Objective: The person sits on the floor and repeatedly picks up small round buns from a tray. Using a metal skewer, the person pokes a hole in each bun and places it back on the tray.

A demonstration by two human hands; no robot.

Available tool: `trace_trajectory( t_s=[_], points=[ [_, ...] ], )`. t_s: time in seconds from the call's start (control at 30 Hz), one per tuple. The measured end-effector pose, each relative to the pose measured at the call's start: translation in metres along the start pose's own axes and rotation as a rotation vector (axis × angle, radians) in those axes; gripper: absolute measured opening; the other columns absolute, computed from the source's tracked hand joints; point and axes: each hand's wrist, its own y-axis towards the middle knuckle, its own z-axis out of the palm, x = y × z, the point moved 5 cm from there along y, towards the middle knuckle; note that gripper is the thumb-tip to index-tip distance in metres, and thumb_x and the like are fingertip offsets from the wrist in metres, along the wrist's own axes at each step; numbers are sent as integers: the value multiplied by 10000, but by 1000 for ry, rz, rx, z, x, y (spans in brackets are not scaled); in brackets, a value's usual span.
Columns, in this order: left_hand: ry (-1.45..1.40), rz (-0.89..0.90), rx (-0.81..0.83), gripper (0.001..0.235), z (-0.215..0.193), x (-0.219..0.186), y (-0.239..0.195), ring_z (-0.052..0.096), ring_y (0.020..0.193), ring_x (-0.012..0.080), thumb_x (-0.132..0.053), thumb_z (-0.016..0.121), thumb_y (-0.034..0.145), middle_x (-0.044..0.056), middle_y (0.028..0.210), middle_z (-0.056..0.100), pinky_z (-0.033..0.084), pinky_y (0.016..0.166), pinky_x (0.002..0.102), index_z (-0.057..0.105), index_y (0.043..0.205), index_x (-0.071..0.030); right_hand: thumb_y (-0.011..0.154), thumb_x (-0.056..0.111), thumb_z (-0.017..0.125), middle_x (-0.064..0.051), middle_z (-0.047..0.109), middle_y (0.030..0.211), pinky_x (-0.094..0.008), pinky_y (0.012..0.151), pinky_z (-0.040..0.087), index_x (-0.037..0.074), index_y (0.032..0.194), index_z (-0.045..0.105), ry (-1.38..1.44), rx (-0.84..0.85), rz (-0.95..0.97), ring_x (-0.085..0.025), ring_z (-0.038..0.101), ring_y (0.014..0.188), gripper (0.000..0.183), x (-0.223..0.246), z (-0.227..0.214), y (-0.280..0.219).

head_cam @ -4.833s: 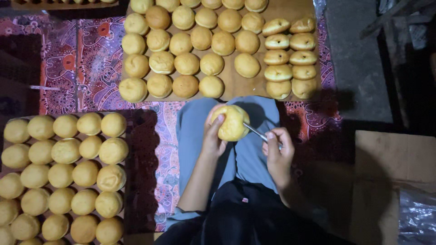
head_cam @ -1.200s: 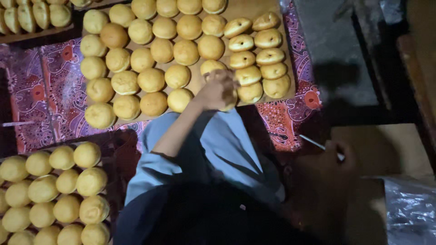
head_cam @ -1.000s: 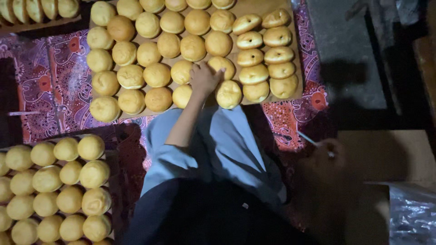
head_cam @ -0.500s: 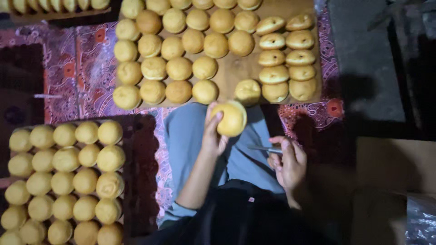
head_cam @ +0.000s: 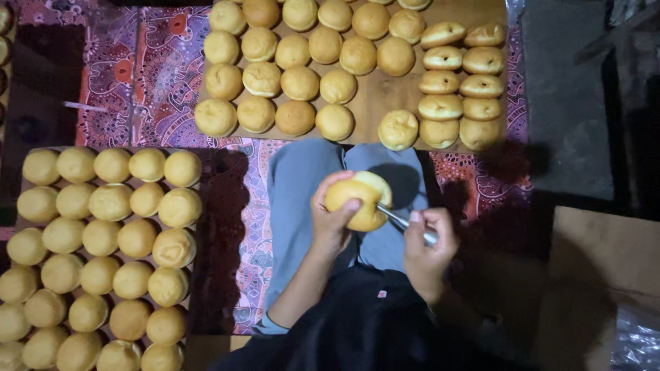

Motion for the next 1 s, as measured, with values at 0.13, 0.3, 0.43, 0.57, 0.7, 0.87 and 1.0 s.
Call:
trace_trajectory(
  t_s=[0.13, 0.3, 0.43, 0.57, 0.7, 0.87, 1.0],
  points=[
    [224, 5, 114, 431, 15, 5, -6, 636, 1195, 212, -46, 813, 876, 140, 1299, 658, 534, 1045, 362, 658, 1271, 24, 1033, 101, 649, -146, 641, 763, -322, 599, 511, 32, 937, 591, -269, 144, -324, -198, 690, 708, 132, 18, 11, 10],
    [-108, -210, -22, 457, 15, 9, -3, 685, 1035, 214, -87, 787, 866, 134, 1176, 677, 586, 931, 372, 629, 1284, 9, 1025, 69, 633, -112, 664, 710, -328, 542, 493, 41, 914, 626, -268, 59, -288, -173, 685, 603, 115, 30, -20, 25],
    [-102, -219, 35, 449, 27, 12, -5, 672, 1071, 199, -76, 781, 887, 127, 1212, 676, 573, 954, 358, 621, 1292, 35, 1003, 70, 654, -135, 634, 730, -369, 578, 477, 35, 897, 612, -336, 204, -490, -262, 647, 625, 119, 50, -10, 21],
    [-146, -258, 18, 422, 32, 10, -10, 677, 1037, 222, -88, 761, 899, 136, 1160, 678, 574, 925, 373, 629, 1287, 12, 1014, 67, 645, -110, 609, 654, -366, 544, 468, 30, 842, 606, -334, 100, -354, -245, 627, 547, 180, 61, -20, 26],
    [284, 91, 46, 463, 43, -11, -9, 592, 1263, 247, -133, 795, 919, 142, 1334, 612, 486, 1102, 387, 622, 1331, -13, 996, 78, 667, -117, 638, 688, -367, 557, 485, 34, 851, 626, -321, 214, -444, -260, 647, 582, 156, 58, -9, 24],
    [790, 381, 467, 840, 68, -45, -22, 552, 1320, 301, -313, 974, 586, 154, 1340, 590, 479, 1129, 422, 634, 1317, -77, 987, 93, 701, -104, 661, 722, -347, 577, 502, 48, 868, 633, -308, 264, -444, -237, 679, 626, 144, 54, -14, 24],
    [883, 340, 465, 822, 67, -56, -25, 603, 1291, 313, -305, 985, 622, 135, 1332, 604, 504, 1125, 413, 625, 1332, -99, 871, 99, 819, -121, 658, 705, -351, 551, 475, 33, 853, 671, -432, 257, -400, -219, 628, 573, 163, 80, -51, 29]
  ],
)
